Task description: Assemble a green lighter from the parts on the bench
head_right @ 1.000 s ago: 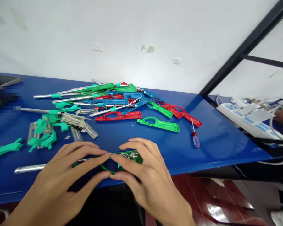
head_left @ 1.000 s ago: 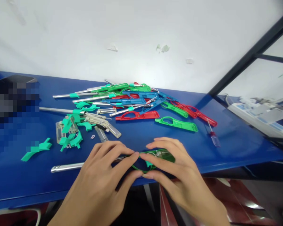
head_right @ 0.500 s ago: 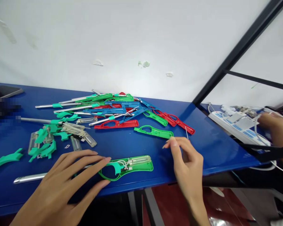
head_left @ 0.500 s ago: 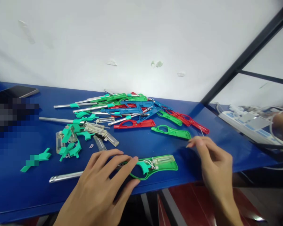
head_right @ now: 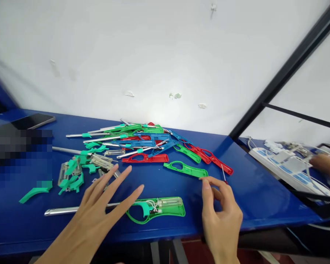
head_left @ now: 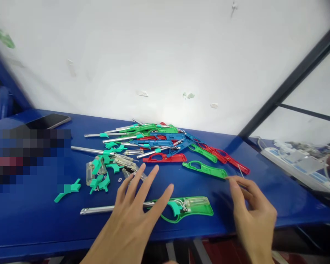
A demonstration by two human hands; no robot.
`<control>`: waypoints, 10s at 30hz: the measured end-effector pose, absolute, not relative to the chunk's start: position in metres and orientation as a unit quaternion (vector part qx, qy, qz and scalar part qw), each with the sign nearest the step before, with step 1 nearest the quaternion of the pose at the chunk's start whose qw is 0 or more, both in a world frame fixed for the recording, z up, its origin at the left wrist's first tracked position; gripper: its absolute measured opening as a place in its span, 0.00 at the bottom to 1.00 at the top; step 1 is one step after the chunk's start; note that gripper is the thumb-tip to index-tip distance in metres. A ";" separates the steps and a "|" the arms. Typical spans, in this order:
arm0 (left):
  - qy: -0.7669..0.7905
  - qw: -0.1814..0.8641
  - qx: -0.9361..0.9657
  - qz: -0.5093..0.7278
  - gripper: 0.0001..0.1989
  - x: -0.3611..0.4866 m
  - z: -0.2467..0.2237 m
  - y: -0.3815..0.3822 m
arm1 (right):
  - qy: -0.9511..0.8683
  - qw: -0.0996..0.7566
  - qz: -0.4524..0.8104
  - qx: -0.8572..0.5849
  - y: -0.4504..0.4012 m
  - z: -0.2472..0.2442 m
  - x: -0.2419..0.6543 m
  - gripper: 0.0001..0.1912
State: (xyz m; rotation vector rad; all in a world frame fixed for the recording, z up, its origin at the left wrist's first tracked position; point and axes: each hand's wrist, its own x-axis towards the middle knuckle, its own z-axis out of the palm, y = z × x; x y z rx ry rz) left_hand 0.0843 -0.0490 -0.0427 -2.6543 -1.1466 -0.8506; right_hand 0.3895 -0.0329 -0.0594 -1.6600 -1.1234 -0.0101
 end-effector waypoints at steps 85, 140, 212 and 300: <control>-0.407 0.008 -0.767 -0.496 0.09 0.064 -0.025 -0.025 | -0.741 0.464 0.233 -0.425 -0.045 0.008 0.339 0.17; -0.421 -0.017 -0.841 -0.340 0.10 0.058 -0.038 -0.034 | -0.783 0.355 0.118 -0.497 -0.039 -0.035 0.372 0.12; -0.480 -0.073 -0.816 -0.314 0.14 0.061 -0.036 -0.029 | -0.835 0.329 0.058 -0.437 -0.040 -0.036 0.367 0.15; -0.377 0.049 -0.859 -0.343 0.22 0.065 -0.044 -0.046 | -0.766 0.323 0.225 -0.509 -0.040 -0.031 0.368 0.14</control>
